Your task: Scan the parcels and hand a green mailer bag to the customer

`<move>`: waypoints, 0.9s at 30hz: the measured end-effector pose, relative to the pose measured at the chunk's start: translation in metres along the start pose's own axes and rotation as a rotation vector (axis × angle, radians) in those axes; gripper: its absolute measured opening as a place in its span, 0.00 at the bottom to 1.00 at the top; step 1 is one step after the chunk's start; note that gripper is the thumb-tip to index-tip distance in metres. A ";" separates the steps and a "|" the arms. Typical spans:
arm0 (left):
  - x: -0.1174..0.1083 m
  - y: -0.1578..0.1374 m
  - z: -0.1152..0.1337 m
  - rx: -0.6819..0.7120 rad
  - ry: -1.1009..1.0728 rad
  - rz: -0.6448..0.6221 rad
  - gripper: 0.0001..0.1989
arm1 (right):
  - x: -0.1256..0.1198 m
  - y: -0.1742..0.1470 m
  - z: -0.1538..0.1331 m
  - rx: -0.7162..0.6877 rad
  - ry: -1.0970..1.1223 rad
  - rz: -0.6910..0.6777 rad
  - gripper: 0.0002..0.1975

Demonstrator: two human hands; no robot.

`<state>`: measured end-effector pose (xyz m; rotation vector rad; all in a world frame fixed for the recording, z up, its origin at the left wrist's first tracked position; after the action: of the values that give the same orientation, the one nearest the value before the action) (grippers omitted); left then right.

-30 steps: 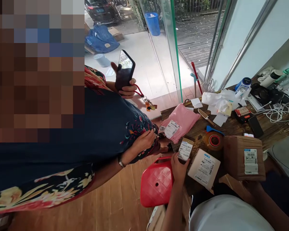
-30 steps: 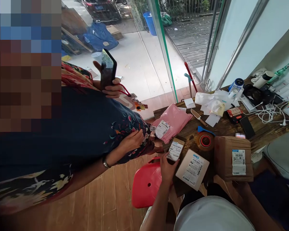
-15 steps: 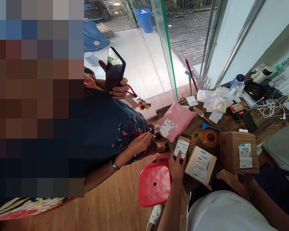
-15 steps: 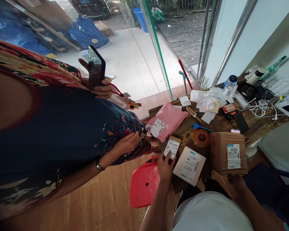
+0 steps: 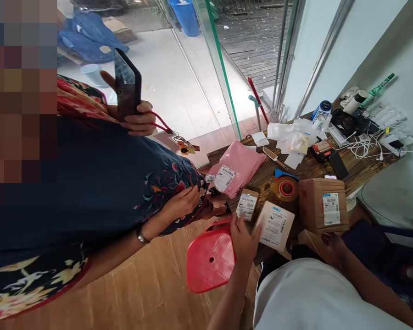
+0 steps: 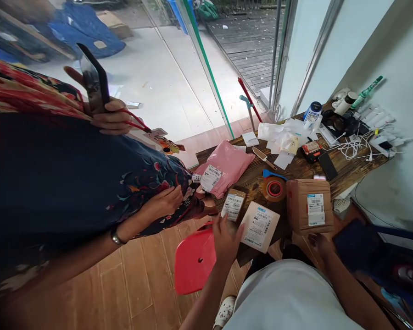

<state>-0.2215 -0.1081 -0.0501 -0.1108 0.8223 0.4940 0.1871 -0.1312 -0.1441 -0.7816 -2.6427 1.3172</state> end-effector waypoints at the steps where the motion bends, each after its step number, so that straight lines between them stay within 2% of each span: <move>1: 0.001 -0.011 0.007 0.013 -0.029 -0.024 0.36 | 0.000 0.000 -0.001 0.026 0.012 0.029 0.14; 4: 0.008 -0.042 0.021 0.077 -0.007 -0.107 0.45 | -0.005 -0.002 -0.010 0.037 0.080 0.110 0.15; 6: 0.012 -0.056 0.023 0.098 0.044 -0.107 0.50 | -0.010 -0.005 -0.021 -0.008 0.142 0.150 0.17; 8: 0.016 -0.063 0.022 0.110 0.090 -0.102 0.51 | -0.014 -0.010 -0.035 -0.065 0.206 0.160 0.22; 10: 0.017 -0.062 0.019 0.120 0.100 -0.119 0.49 | -0.015 -0.015 -0.050 -0.119 0.266 0.130 0.29; 13: 0.017 -0.050 0.015 0.089 0.014 -0.110 0.40 | -0.012 -0.021 -0.070 -0.191 0.322 0.035 0.35; 16: 0.016 -0.032 0.015 0.032 -0.075 -0.016 0.35 | -0.005 -0.024 -0.083 -0.217 0.332 -0.092 0.33; 20: 0.017 -0.015 0.018 -0.083 -0.192 0.052 0.32 | -0.002 -0.021 -0.088 -0.147 0.296 -0.240 0.27; 23: 0.010 -0.016 0.024 -0.162 -0.208 0.112 0.29 | -0.005 -0.013 -0.089 -0.073 0.250 -0.346 0.24; 25: 0.004 -0.022 0.035 -0.142 -0.189 0.162 0.27 | -0.008 -0.007 -0.091 -0.034 0.222 -0.416 0.23; 27: 0.004 -0.030 0.054 -0.067 -0.184 0.136 0.24 | -0.011 0.000 -0.096 -0.004 0.196 -0.489 0.24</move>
<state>-0.1693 -0.1176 -0.0186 -0.0706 0.6361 0.6508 0.2247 -0.0672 -0.0827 -0.2192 -2.4575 1.0425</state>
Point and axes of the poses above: each hand's wrist, its own y-axis towards the middle knuckle, its own x-axis out of the palm, z = x × y, the point moved 2 cm from there along y, towards the middle knuckle, and after that the axes turned 4 degrees about -x, right-handed, at the moved point
